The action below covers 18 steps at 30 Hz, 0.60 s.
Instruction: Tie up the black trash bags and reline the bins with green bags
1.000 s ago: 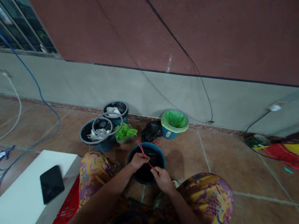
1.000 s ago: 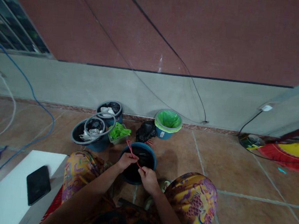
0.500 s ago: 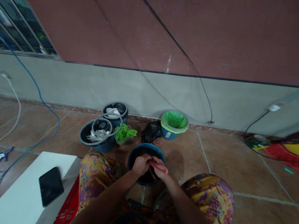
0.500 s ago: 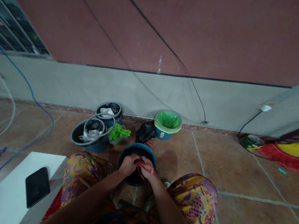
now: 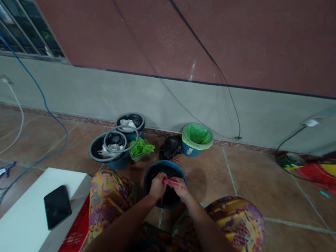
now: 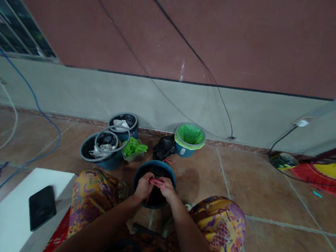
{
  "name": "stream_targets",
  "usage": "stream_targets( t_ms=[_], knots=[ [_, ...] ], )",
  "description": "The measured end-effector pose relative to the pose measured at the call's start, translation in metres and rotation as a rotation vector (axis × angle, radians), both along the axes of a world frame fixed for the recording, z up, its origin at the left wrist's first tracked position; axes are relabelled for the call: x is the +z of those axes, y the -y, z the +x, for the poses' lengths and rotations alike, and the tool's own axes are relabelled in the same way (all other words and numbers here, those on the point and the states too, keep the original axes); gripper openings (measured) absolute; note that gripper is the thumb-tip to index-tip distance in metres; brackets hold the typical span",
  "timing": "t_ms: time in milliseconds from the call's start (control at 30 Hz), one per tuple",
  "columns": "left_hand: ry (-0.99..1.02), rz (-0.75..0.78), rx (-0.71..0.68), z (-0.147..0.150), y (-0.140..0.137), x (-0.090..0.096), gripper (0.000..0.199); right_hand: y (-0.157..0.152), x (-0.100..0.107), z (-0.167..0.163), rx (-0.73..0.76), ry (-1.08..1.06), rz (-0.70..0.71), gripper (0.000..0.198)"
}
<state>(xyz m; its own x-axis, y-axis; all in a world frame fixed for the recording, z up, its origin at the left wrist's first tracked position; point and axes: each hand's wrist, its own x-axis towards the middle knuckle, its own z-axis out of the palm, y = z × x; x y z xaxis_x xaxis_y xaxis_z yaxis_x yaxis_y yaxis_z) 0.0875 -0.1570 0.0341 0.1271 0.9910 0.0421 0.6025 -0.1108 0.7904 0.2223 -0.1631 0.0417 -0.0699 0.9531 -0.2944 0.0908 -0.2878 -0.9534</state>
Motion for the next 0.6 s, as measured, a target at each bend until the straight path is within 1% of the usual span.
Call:
stream_targets(
  t_ms=[33, 100, 200, 233, 267, 333, 467, 567, 600],
  knots=[
    [0.06, -0.009, -0.007, -0.001, 0.0, -0.001, 0.011, 0.0, 0.0, 0.001, 0.018, 0.062, -0.006, 0.021],
    [0.174, -0.043, -0.021, -0.002, -0.001, -0.002, 0.01, -0.002, 0.002, 0.002, 0.068, 0.271, 0.005, 0.02],
    [0.288, -0.119, -0.015, -0.002, -0.003, -0.005, 0.012, -0.006, 0.008, 0.004, 0.153, 0.623, 0.136, 0.023],
    [0.313, -0.148, -0.006, -0.001, -0.004, -0.007, 0.012, -0.008, 0.011, 0.004, 0.169, 0.689, 0.181, 0.021],
    [0.333, -0.173, 0.002, -0.001, -0.005, -0.008, 0.012, -0.009, 0.014, 0.004, 0.161, 0.701, 0.19, 0.018],
    [0.352, -0.203, 0.018, -0.002, -0.006, -0.009, 0.011, -0.011, 0.017, 0.005, 0.101, 0.602, 0.106, 0.015],
    [0.321, -0.242, 0.038, -0.005, -0.007, -0.006, 0.013, -0.01, 0.013, 0.009, -0.042, 0.317, -0.151, 0.028],
    [0.307, -0.252, 0.036, -0.005, -0.006, -0.005, 0.012, -0.004, 0.006, 0.012, -0.184, 0.098, -0.276, 0.03],
    [0.31, -0.251, 0.035, -0.005, -0.006, -0.005, 0.012, -0.002, 0.003, 0.012, -0.197, 0.062, -0.292, 0.031]
  ],
)
